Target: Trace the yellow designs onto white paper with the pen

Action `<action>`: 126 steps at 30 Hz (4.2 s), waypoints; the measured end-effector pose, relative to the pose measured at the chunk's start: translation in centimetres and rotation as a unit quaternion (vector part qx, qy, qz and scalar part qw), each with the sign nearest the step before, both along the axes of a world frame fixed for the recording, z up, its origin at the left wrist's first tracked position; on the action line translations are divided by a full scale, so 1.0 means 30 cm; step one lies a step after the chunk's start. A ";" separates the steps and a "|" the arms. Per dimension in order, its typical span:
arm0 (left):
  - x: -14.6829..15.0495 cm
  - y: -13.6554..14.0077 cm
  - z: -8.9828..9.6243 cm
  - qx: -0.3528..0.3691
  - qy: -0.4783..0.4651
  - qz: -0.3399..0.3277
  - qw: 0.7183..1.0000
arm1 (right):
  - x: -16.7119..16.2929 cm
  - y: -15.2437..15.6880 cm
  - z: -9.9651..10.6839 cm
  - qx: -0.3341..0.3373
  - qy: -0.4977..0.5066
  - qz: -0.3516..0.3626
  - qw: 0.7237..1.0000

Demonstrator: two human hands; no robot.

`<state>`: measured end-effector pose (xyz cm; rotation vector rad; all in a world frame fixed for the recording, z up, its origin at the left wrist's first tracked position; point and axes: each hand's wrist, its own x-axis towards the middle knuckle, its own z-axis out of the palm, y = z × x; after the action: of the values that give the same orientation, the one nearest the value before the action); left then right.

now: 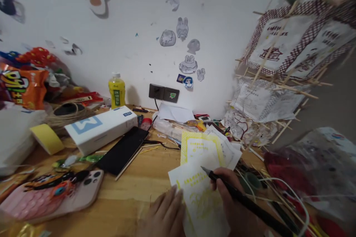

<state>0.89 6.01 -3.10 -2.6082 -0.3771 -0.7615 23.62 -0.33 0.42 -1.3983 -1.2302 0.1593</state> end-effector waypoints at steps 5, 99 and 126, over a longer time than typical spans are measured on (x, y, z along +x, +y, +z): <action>0.036 -0.009 -0.062 -0.015 -0.047 0.003 0.999 | -0.037 0.049 0.019 -0.047 0.004 0.086 0.995; 0.012 -0.080 0.020 -0.139 -0.024 -0.006 0.990 | -0.101 0.149 0.035 -0.209 -0.081 0.171 0.959; -0.009 -0.056 0.056 -0.119 0.011 -0.032 0.992 | -0.102 0.151 0.029 -0.178 -0.100 0.139 0.969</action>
<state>0.62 4.31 -1.43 -2.8617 -0.4032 -0.7487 20.55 4.20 1.28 -1.5702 -1.6244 0.4613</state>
